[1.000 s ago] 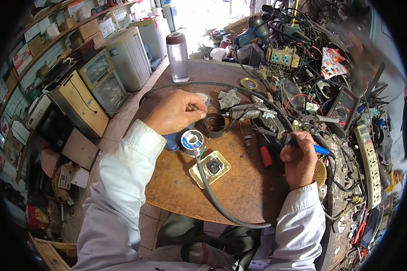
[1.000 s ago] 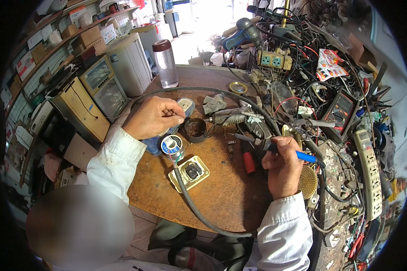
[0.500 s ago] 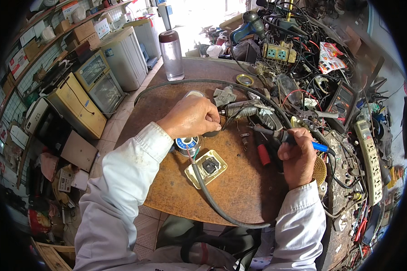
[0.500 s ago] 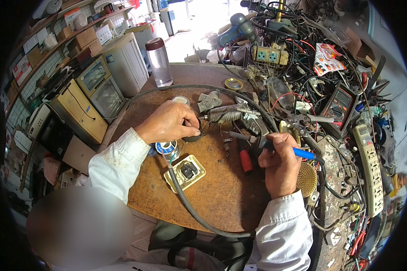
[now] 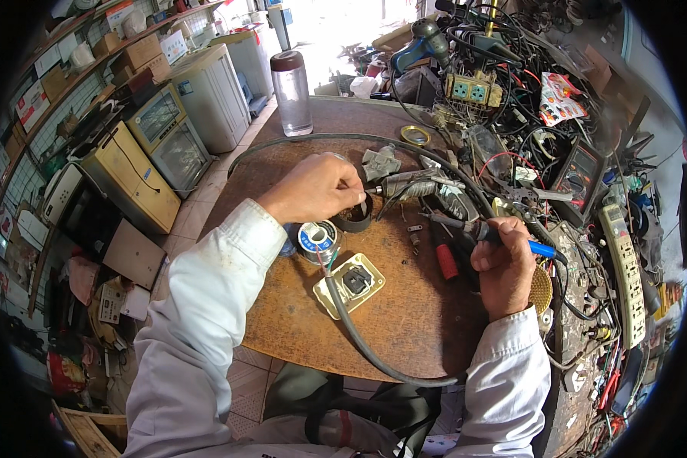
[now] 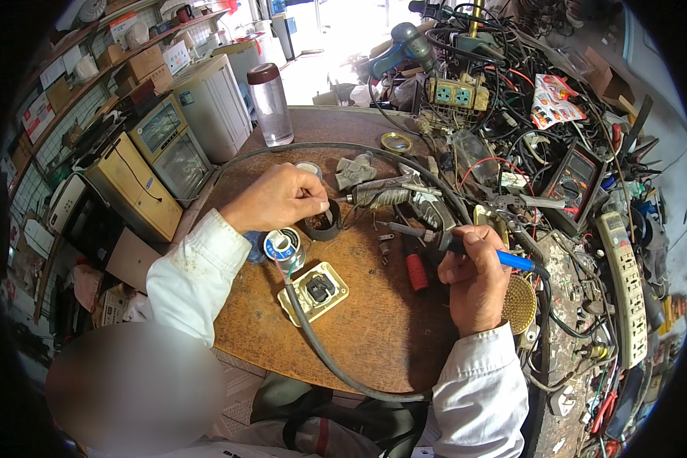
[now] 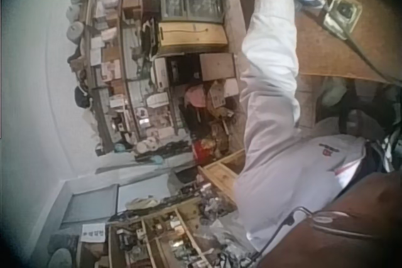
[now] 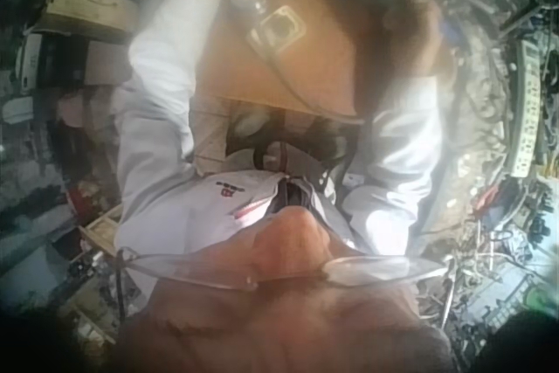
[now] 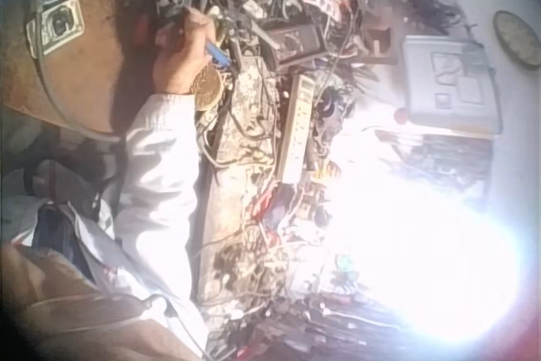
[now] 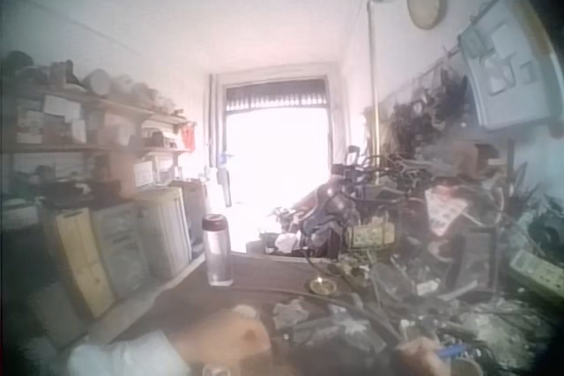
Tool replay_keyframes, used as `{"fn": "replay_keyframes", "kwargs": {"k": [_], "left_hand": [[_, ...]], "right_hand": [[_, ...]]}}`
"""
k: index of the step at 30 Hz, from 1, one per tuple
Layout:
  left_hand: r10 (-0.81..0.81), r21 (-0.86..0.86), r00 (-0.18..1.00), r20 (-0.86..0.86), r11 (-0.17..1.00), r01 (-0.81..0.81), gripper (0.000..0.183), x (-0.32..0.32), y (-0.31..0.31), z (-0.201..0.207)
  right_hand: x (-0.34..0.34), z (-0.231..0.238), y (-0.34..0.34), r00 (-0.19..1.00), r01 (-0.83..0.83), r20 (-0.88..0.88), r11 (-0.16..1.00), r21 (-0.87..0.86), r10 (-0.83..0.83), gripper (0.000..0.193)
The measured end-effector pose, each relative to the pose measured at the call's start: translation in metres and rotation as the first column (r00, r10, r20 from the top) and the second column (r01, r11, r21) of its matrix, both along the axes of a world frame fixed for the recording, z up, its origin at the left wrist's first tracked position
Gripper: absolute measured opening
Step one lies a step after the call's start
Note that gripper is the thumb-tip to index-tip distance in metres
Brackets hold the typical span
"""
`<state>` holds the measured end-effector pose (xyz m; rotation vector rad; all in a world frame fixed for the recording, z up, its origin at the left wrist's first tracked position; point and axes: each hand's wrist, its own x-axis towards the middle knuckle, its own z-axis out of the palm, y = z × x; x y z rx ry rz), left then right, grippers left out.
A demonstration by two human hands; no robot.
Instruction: The person uses a soldering iron and solder wire to join exposed wire ends to a small electrical component on a cluttered workbench. The person repeatedly applies heat and solder to the connection points, then briefly inspects the joint before continuing.
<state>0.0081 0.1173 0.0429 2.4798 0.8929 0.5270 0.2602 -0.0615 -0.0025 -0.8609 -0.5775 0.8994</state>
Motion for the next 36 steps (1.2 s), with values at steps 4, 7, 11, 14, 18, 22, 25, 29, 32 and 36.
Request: {"fn": "replay_keyframes", "kwargs": {"k": [4, 7, 11, 14, 18, 22, 25, 29, 32, 36], "left_hand": [[0.058, -0.033, 0.99, 0.128, 0.998, -0.054, 0.017, -0.02, 0.008, 0.009], [0.061, -0.156, 0.973, 0.224, 0.987, -0.026, 0.017, -0.037, -0.007, 0.033], [-0.017, -0.343, 0.945, 0.327, 0.929, 0.135, 0.019, -0.06, -0.03, 0.039], [-0.046, -0.366, 0.951, 0.307, 0.916, 0.162, 0.02, -0.062, -0.035, 0.03], [-0.022, -0.453, 0.96, 0.278, 0.879, 0.151, 0.02, -0.058, -0.034, 0.022], [-0.002, -0.451, 0.97, 0.242, 0.885, 0.114, 0.021, -0.056, -0.032, 0.018], [0.008, -0.43, 0.975, 0.223, 0.898, 0.091, 0.021, -0.054, -0.031, 0.013], [0.014, -0.449, 0.981, 0.194, 0.89, 0.077, 0.021, -0.052, -0.035, 0.015], [0.024, -0.449, 0.986, 0.162, 0.892, 0.052, 0.021, -0.052, -0.035, 0.013], [0.044, -0.451, 0.99, 0.133, 0.892, 0.021, 0.021, -0.05, -0.037, 0.015]], "right_hand": [[-0.001, -0.001, 0.001, 1.0, 0.003, 0.018, 1.0, 0.009, -0.003, 0.021], [0.001, -0.003, -0.001, 1.0, 0.005, 0.026, 1.0, 0.015, -0.006, 0.022], [0.003, -0.003, -0.002, 0.999, 0.0, 0.046, 1.0, 0.012, -0.001, 0.024], [0.0, -0.002, -0.001, 0.999, -0.016, 0.052, 1.0, 0.005, 0.016, 0.025], [0.0, -0.003, 0.0, 0.999, -0.006, 0.05, 1.0, 0.006, 0.005, 0.024], [0.002, -0.004, -0.001, 0.999, -0.022, 0.039, 1.0, 0.023, 0.021, 0.023], [-0.001, -0.002, -0.002, 0.999, -0.007, 0.05, 1.0, 0.016, 0.006, 0.022], [0.0, -0.002, -0.002, 0.999, -0.016, 0.05, 1.0, 0.021, 0.015, 0.022], [0.0, -0.003, -0.001, 0.999, -0.021, 0.048, 1.0, 0.022, 0.02, 0.022], [0.0, -0.002, -0.001, 0.999, -0.008, 0.051, 1.0, 0.021, 0.007, 0.022]]}}
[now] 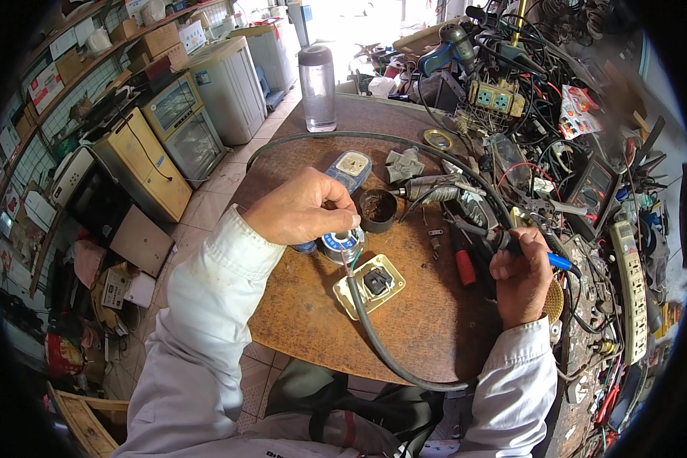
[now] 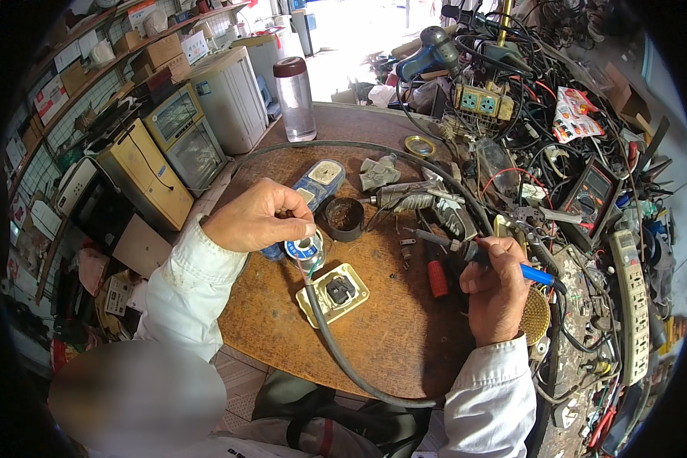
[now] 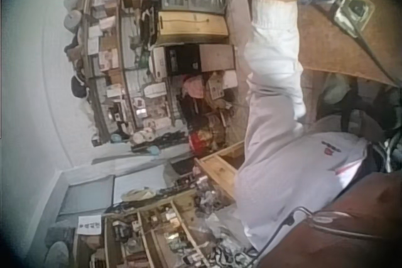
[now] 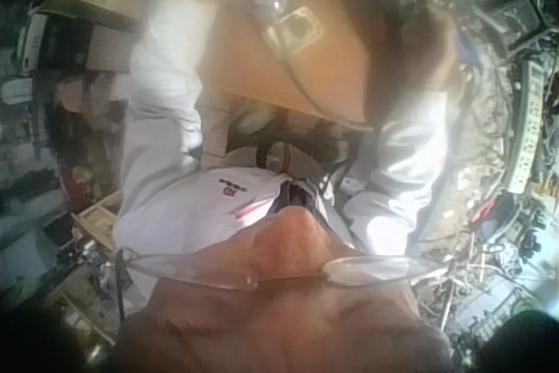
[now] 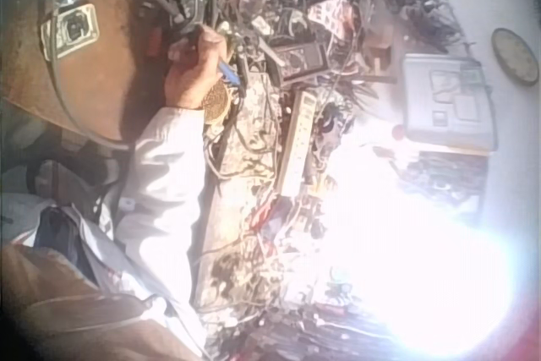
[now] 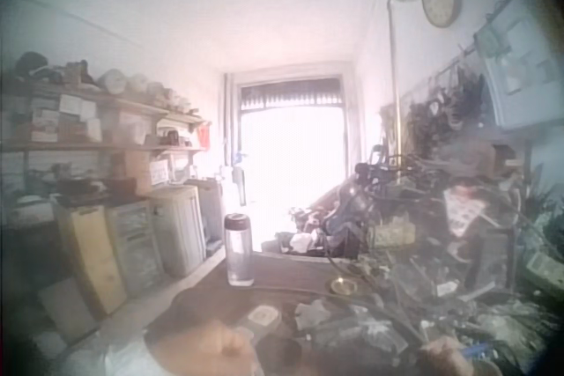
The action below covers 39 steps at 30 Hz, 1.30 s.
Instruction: The person uses a soldering iron and solder wire to join exposed wire ends to a small electrical component on a cluttered workbench. The person repeatedly applies heat and solder to the connection points, then briefly inspects the joint before continuing.
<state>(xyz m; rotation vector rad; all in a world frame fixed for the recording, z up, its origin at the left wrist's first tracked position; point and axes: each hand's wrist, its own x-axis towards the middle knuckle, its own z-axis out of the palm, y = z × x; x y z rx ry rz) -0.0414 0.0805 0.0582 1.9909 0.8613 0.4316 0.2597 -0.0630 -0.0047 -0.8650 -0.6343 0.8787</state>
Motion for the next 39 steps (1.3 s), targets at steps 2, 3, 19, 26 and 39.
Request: {"fn": "replay_keyframes", "kwargs": {"k": [2, 3, 19, 26, 39], "left_hand": [[0.009, 0.006, 1.0, -0.004, 1.0, -0.009, 0.021, 0.0001, 0.0007, -0.0012], [0.015, 0.009, 1.0, -0.006, 1.0, -0.014, 0.021, -0.0002, 0.0008, -0.0018], [-0.005, 0.023, 0.996, 0.094, 1.0, 0.002, 0.019, 0.0, 0.0018, -0.0015], [-0.002, 0.015, 0.996, 0.094, 1.0, 0.0, 0.016, -0.0007, 0.0014, -0.0029], [0.096, 0.097, 0.965, 0.244, 0.988, -0.123, 0.014, 0.0062, 0.0012, -0.0066]], "right_hand": [[-0.0002, 0.0005, -0.0003, 1.0, 0.003, -0.001, 1.0, -0.002, -0.003, 0.022], [0.0001, 0.0003, -0.0004, 1.0, 0.001, -0.002, 1.0, -0.003, -0.001, 0.022], [0.0019, 0.0007, -0.0012, 1.0, -0.01, -0.01, 1.0, -0.001, 0.01, 0.024], [0.0003, 0.0013, -0.0005, 1.0, -0.014, -0.016, 1.0, -0.008, 0.014, 0.024], [0.0011, 0.0004, -0.0011, 1.0, -0.007, -0.011, 1.0, -0.015, 0.006, 0.022]]}}
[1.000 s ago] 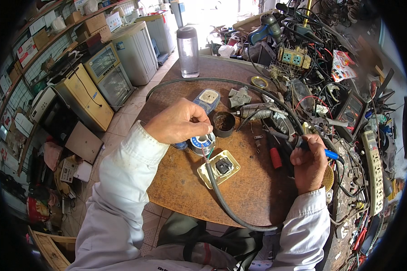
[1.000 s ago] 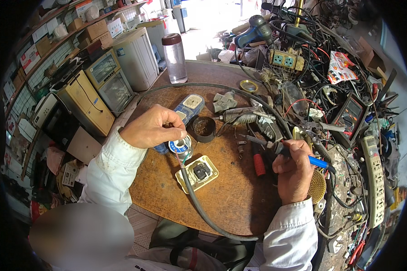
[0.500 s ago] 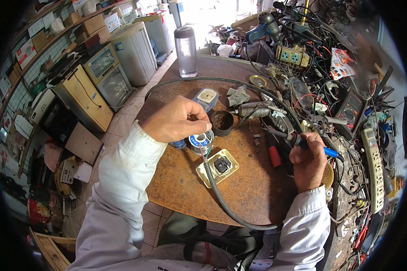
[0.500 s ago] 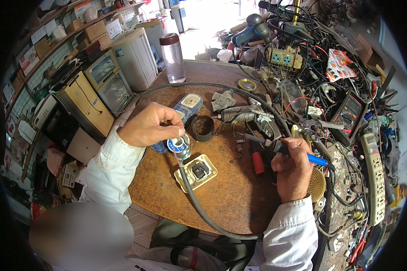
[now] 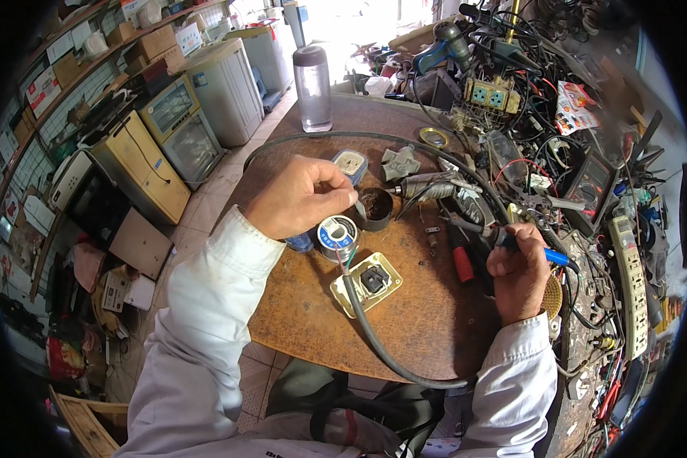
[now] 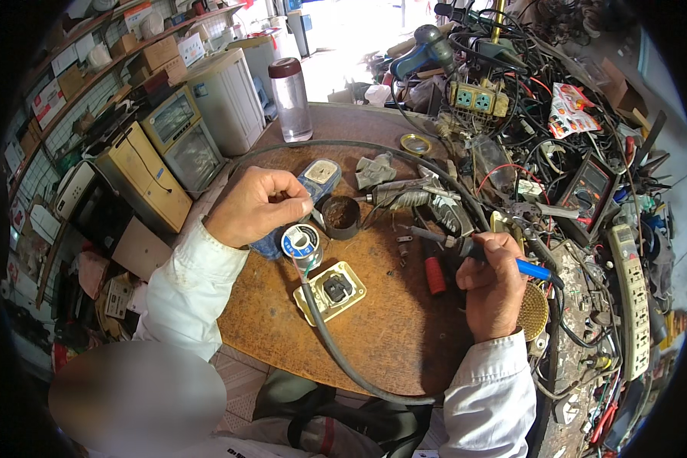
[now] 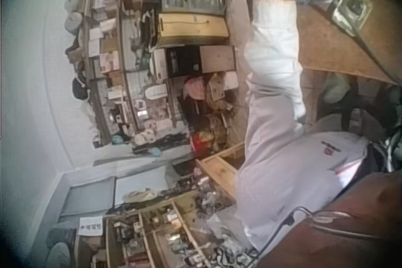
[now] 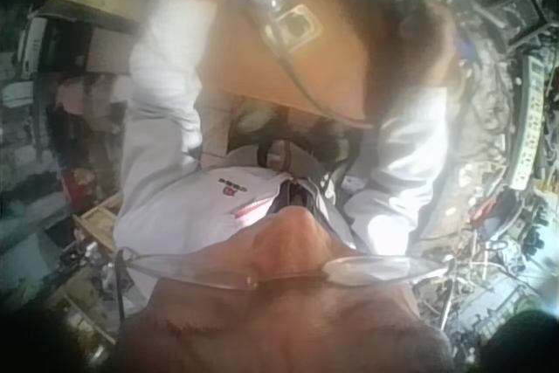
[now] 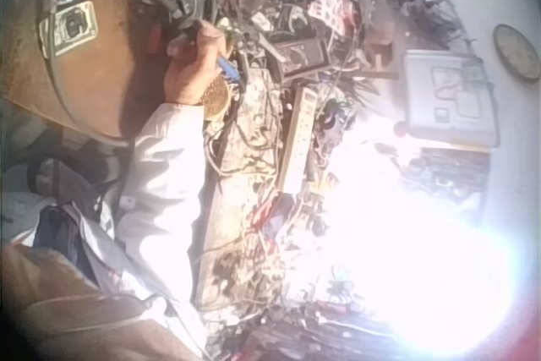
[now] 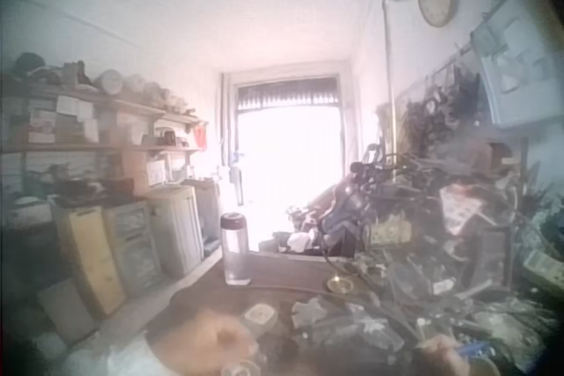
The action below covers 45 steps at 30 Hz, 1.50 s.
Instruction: The person uses a soldering iron and solder wire to join exposed wire ends to a small electrical component on a cluttered workbench. The person repeatedly applies heat and solder to the connection points, then briefly inspects the joint before continuing.
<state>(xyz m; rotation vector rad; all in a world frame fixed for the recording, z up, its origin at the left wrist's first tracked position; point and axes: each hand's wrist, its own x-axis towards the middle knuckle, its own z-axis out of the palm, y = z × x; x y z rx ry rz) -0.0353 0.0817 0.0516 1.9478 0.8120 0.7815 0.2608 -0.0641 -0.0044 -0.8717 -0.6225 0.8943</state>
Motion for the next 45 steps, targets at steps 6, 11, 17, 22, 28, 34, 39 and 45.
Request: {"fn": "replay_keyframes", "kwargs": {"k": [6, 11, 17, 22, 28, 34, 39, 45], "left_hand": [[0.179, 0.227, 0.982, -0.063, 0.961, -0.16, 0.014, 0.017, 0.017, -0.024], [0.209, 0.361, 0.96, -0.185, 0.923, -0.131, 0.011, 0.031, 0.018, -0.033], [0.233, 0.522, 0.95, -0.206, 0.848, -0.095, 0.012, 0.033, 0.018, -0.035], [0.258, 0.55, 0.945, -0.2, 0.828, -0.11, 0.014, 0.033, 0.019, -0.035], [0.238, 0.487, 0.944, -0.23, 0.867, -0.101, 0.014, 0.033, 0.018, -0.033], [0.187, 0.359, 0.951, -0.244, 0.929, -0.09, 0.014, 0.031, 0.019, -0.031], [0.191, 0.344, 0.959, -0.209, 0.932, -0.11, 0.013, 0.026, 0.021, -0.022], [0.036, 0.189, 0.998, -0.059, 0.982, -0.024, 0.021, -0.004, 0.013, 0.001]], "right_hand": [[0.001, -0.001, 0.002, 1.0, -0.016, 0.007, 1.0, 0.011, 0.016, 0.022], [0.0, 0.0, 0.001, 1.0, -0.006, -0.005, 1.0, -0.006, 0.006, 0.021], [0.0, 0.0, 0.0, 1.0, -0.014, 0.002, 1.0, 0.0, 0.014, 0.021], [0.0, 0.0, 0.001, 1.0, -0.013, -0.001, 1.0, -0.004, 0.013, 0.021], [0.0, -0.001, 0.001, 1.0, -0.014, 0.001, 1.0, 0.0, 0.014, 0.021], [0.0, -0.001, 0.001, 1.0, -0.014, -0.004, 1.0, 0.001, 0.014, 0.021], [-0.001, 0.0, 0.001, 1.0, -0.015, 0.008, 1.0, 0.004, 0.015, 0.022], [-0.001, 0.001, 0.001, 1.0, 0.0, -0.004, 1.0, -0.005, 0.0, 0.023]]}}
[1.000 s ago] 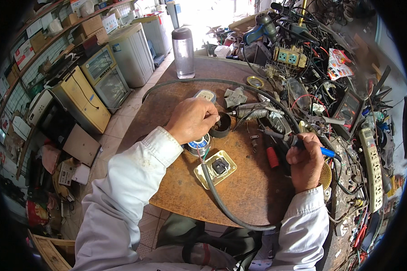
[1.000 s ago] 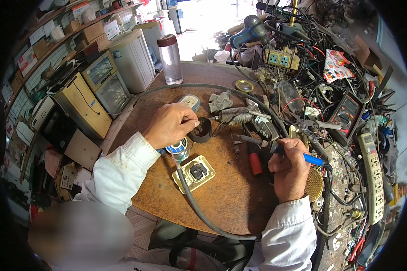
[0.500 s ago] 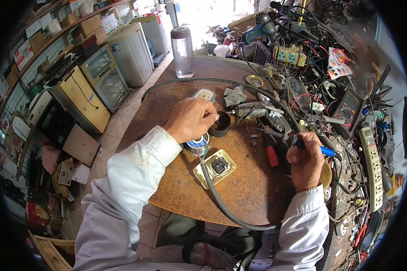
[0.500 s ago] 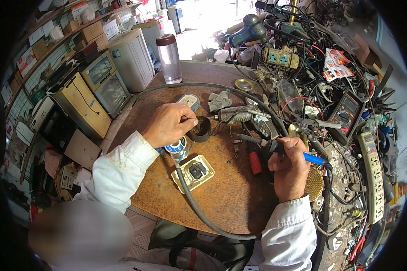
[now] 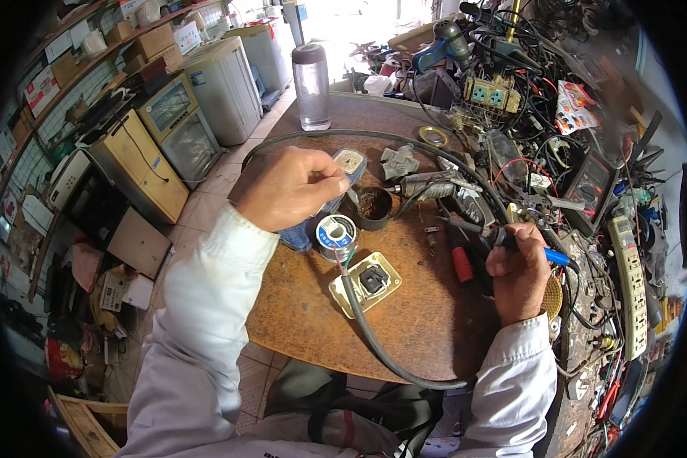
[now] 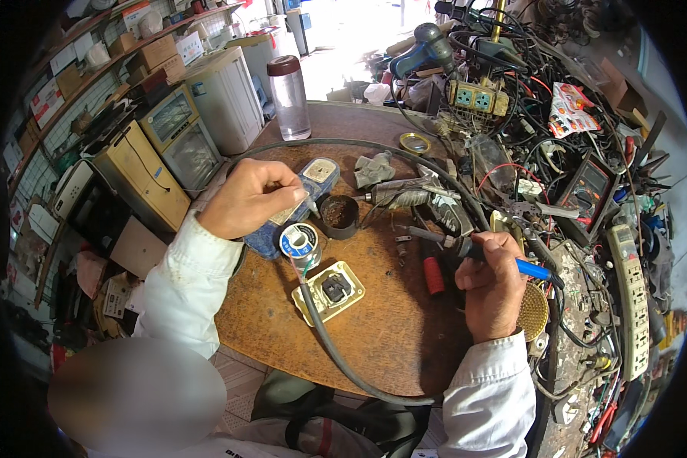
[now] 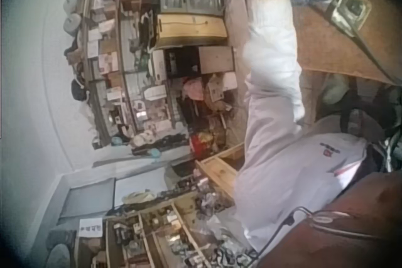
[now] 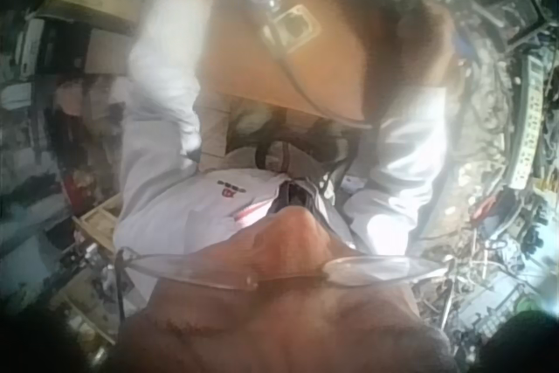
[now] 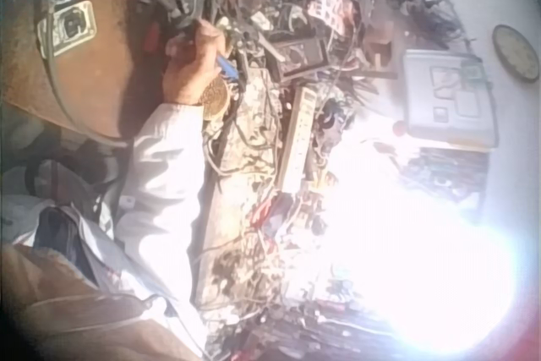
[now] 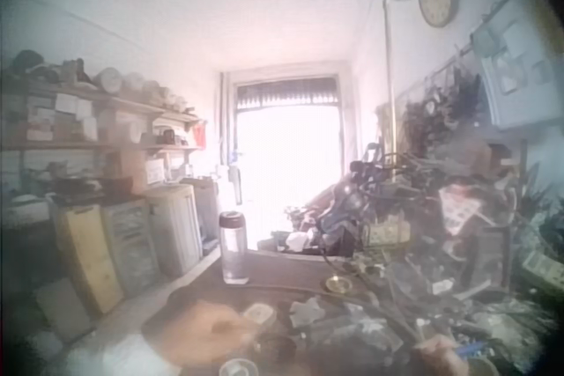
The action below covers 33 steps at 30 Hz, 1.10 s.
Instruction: The person uses a soldering iron and solder wire to join exposed wire ends to a small electrical component on a cluttered workbench. The person repeatedly applies heat and solder to the connection points, then briefly inspects the joint before continuing.
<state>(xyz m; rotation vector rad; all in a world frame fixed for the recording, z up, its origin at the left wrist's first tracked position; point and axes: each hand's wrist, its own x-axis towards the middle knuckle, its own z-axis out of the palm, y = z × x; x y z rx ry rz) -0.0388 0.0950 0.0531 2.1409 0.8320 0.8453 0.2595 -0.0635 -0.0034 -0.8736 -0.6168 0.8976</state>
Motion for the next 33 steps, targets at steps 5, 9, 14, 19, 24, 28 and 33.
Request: {"fn": "replay_keyframes", "kwargs": {"k": [5, 9, 14, 19, 24, 28, 33], "left_hand": [[-0.067, -0.18, 0.998, 0.012, 0.981, 0.068, 0.019, -0.015, -0.015, 0.021], [-0.158, -0.228, 0.987, -0.035, 0.963, 0.146, 0.02, -0.016, -0.016, 0.022], [-0.163, -0.244, 0.985, -0.057, 0.959, 0.145, 0.019, -0.01, -0.016, 0.012], [-0.159, -0.232, 0.984, -0.082, 0.963, 0.136, 0.02, -0.008, -0.016, 0.008], [-0.13, -0.213, 0.985, -0.114, 0.972, 0.104, 0.019, -0.006, -0.014, 0.007], [-0.127, -0.191, 0.986, -0.109, 0.976, 0.105, 0.019, -0.005, -0.014, 0.006], [-0.157, -0.19, 0.983, -0.097, 0.972, 0.137, 0.02, -0.004, -0.013, 0.002]], "right_hand": [[-0.001, 0.0, 0.001, 1.0, -0.005, 0.016, 1.0, -0.003, 0.005, 0.023], [-0.001, 0.001, 0.0, 1.0, 0.002, 0.019, 1.0, -0.008, -0.002, 0.023], [-0.001, 0.0, 0.0, 1.0, -0.008, 0.021, 1.0, -0.004, 0.008, 0.023], [-0.002, 0.001, 0.0, 1.0, -0.009, 0.02, 1.0, -0.007, 0.009, 0.023], [-0.001, 0.001, 0.0, 1.0, -0.02, 0.014, 1.0, -0.009, 0.02, 0.023], [0.0, -0.001, 0.0, 1.0, -0.012, 0.021, 1.0, -0.007, 0.012, 0.023], [0.0, 0.0, 0.0, 1.0, -0.014, 0.022, 1.0, -0.005, 0.014, 0.023]]}}
